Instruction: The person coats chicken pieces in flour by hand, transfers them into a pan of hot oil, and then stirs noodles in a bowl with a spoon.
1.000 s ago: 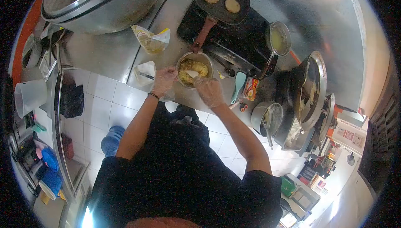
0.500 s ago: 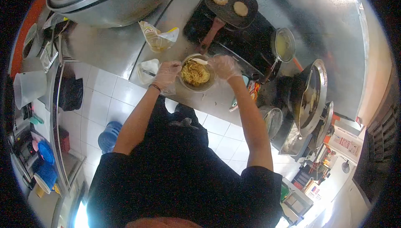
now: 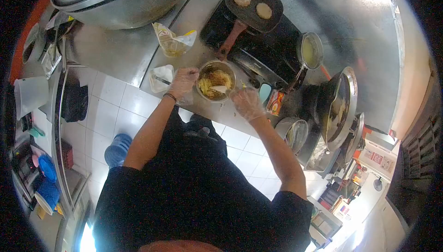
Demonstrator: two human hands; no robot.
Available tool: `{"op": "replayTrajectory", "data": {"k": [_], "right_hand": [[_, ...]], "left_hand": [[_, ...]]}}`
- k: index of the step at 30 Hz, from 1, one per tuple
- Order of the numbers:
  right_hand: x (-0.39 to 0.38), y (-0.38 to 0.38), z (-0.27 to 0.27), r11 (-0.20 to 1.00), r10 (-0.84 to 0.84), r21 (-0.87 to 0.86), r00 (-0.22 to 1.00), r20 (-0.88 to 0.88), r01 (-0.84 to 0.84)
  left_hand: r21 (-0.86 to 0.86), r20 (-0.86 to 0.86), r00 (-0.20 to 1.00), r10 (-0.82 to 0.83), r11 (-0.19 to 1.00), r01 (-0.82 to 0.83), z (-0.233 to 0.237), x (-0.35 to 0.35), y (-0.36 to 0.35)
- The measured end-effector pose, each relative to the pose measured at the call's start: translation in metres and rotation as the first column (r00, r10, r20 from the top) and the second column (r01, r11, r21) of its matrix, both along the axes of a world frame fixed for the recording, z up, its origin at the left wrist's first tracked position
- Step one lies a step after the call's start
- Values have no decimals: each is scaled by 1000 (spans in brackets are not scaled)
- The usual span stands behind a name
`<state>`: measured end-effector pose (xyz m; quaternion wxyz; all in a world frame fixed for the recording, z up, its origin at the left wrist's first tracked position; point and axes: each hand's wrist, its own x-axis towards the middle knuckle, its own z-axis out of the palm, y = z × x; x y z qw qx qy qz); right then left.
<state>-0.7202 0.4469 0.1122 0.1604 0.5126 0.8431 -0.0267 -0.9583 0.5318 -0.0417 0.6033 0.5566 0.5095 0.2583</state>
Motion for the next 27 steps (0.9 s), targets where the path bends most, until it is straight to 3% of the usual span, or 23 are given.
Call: {"op": "replayTrajectory", "data": {"k": [2,3,5,8,11,12,14,17,20,23,27], "right_hand": [[-7,-5,-24,988,3,154,1000,-17,0],[-11,-4,-26,989,-33,142,997,-63,42],[-19,-2,-25,986,-106,113,981,-161,125],[-11,15,-2,991,-126,41,992,7,125],[-15,50,34,919,-389,-64,921,35,390],[-5,59,22,920,-384,-79,923,13,383],[20,72,-22,924,-371,-111,928,-35,365],[47,82,-57,979,-186,-158,873,-451,127],[48,63,-45,992,119,38,844,-522,-116],[6,34,9,968,-39,-248,999,-28,31],[-28,-5,8,990,-74,-115,996,48,80]], "left_hand": [[128,48,997,54,990,-59,0,-1,-4],[190,74,994,80,977,-93,1,-1,-4],[91,75,993,87,991,-94,2,1,-4],[51,98,990,105,993,-111,0,-1,-3],[1,107,992,70,997,-71,-8,0,3],[-25,105,993,51,998,-49,-14,2,4],[3,141,987,73,997,-74,-28,5,0],[17,106,990,93,995,-95,-30,4,-1],[82,82,989,127,988,-134,-39,8,-3],[27,126,979,160,986,-165,-39,10,-6],[11,27,992,122,992,-123,-5,5,-6]]}}
